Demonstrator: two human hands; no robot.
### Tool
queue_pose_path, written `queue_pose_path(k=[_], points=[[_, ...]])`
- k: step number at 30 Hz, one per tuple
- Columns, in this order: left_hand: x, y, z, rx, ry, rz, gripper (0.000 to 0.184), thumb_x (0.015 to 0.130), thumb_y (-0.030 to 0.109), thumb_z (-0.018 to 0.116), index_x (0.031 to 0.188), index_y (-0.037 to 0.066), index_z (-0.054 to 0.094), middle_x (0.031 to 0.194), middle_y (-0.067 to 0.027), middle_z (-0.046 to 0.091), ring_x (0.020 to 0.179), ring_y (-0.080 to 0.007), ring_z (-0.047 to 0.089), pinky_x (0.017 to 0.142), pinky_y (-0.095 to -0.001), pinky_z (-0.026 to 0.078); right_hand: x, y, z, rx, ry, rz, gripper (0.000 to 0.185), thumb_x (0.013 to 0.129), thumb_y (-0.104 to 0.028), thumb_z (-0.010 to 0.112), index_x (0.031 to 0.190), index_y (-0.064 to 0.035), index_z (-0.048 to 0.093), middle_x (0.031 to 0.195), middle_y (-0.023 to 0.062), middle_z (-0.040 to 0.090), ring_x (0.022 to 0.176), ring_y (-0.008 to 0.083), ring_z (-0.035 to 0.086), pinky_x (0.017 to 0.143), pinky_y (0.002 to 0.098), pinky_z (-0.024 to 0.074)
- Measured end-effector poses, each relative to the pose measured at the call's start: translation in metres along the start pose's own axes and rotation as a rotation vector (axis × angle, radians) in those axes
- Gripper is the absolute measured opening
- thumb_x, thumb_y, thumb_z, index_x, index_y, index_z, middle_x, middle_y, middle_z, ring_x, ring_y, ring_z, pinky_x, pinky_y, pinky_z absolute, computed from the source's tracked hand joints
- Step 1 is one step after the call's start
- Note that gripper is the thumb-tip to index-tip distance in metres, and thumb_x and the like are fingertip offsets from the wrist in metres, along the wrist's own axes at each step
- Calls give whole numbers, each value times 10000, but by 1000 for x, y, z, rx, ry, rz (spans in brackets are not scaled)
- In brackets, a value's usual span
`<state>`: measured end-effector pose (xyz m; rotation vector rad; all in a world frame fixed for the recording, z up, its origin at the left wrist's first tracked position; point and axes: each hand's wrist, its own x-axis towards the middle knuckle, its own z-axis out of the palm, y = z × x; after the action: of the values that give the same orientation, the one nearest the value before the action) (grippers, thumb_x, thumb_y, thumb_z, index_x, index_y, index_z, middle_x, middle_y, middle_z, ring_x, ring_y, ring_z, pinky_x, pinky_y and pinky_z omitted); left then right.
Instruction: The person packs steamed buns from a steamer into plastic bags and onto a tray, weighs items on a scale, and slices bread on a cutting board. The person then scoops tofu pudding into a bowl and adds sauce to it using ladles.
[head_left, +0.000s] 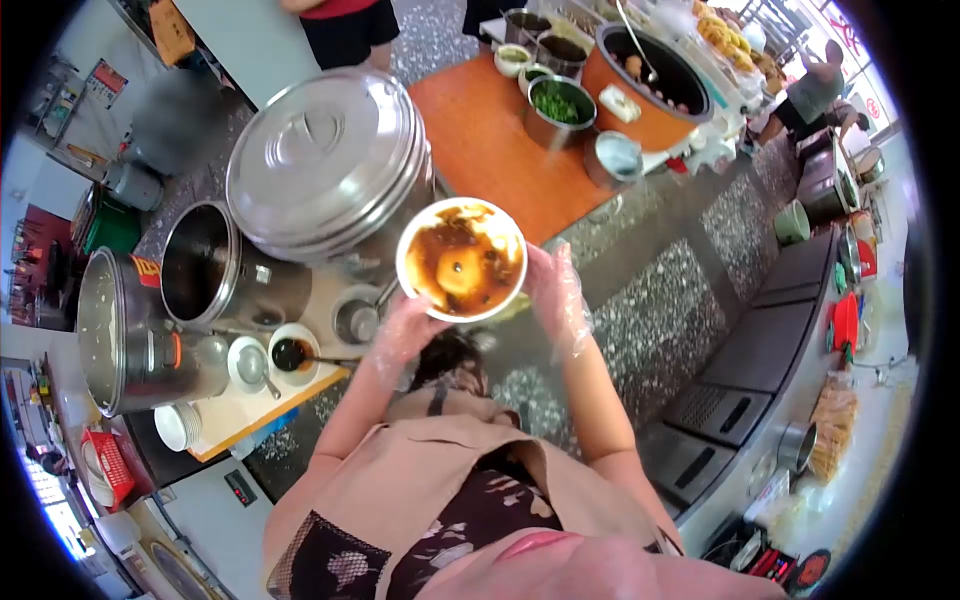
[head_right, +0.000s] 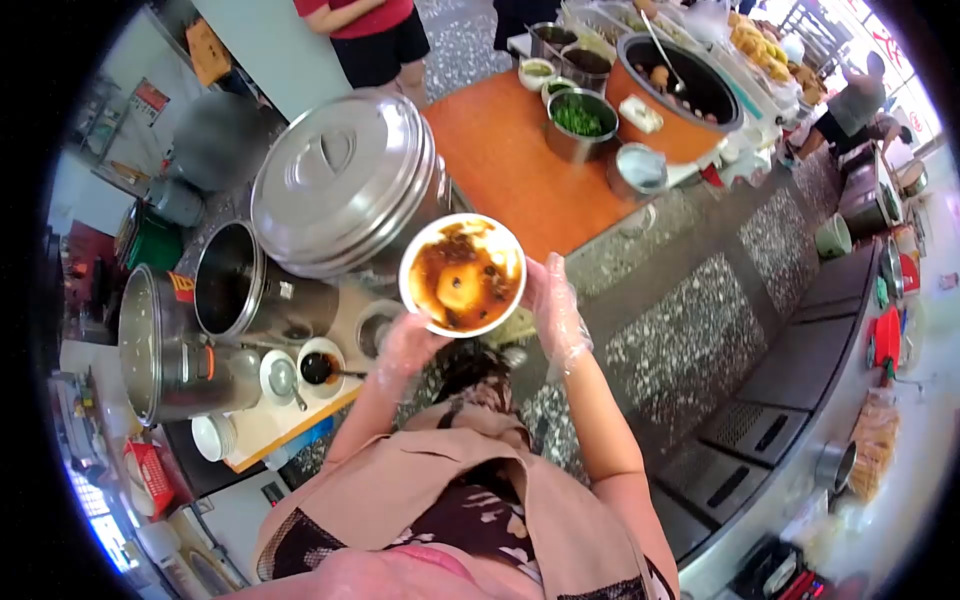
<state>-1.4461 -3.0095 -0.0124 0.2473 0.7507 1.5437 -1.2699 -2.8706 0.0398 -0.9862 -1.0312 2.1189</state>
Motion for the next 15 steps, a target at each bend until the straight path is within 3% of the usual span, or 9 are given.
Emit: queue_pose_path(k=[4, 7, 9, 11, 13, 15], points=[[91, -36, -20, -76, -124, -5, 660, 810, 123, 599, 1384, 54, 281, 1367, -129, 406, 1221, -284, 464, 1003, -450, 424, 73, -8, -52, 28, -48, -14, 822, 927, -619, 176, 1292, 73, 428, 1277, 161, 521, 1195, 250, 477, 1052, 364, 324], [141, -44, -24, -27, 88, -47, 578, 789, 34, 616, 1313, 18, 373, 1212, -129, 543, 1031, -250, 605, 858, -364, 541, 131, -3, -90, 47, -120, 12, 814, 933, -605, 167, 1285, 81, 426, 1281, 181, 511, 1198, 290, 476, 1057, 398, 329], [173, -45, -27, -43, 128, -101, 568, 793, 13, 609, 1310, 67, 379, 1176, -123, 562, 988, -221, 624, 798, -349, 567, 172, 4, -113, -3, -34, 28, 762, 942, -583, 233, 1268, 69, 454, 1264, 177, 526, 1170, 280, 495, 1014, 406, 374], [213, -59, -50, -70, 97, -120, 569, 792, -31, 582, 1309, 77, 371, 1205, -122, 534, 1028, -244, 605, 829, -364, 558, 204, 2, -120, 22, 107, 34, 623, 973, -471, 307, 1209, 64, 524, 1128, 120, 603, 1046, 210, 554, 935, 345, 423], [247, -72, -71, -30, 156, -117, 588, 783, -61, 575, 1314, 82, 364, 1221, -127, 518, 1066, -254, 584, 851, -378, 549, 245, 16, -137, -19, 149, 18, 611, 963, -471, 307, 1220, 36, 529, 1112, 93, 609, 1031, 196, 559, 925, 317, 421], [269, -69, -67, -17, 176, -104, 602, 777, -75, 579, 1315, 91, 367, 1235, -122, 509, 1076, -251, 577, 862, -381, 544, 259, -26, -125, -382, 265, 328, 615, 940, -498, 318, 1231, -2, 537, 1148, 102, 605, 1049, 207, 555, 948, 323, 397]])
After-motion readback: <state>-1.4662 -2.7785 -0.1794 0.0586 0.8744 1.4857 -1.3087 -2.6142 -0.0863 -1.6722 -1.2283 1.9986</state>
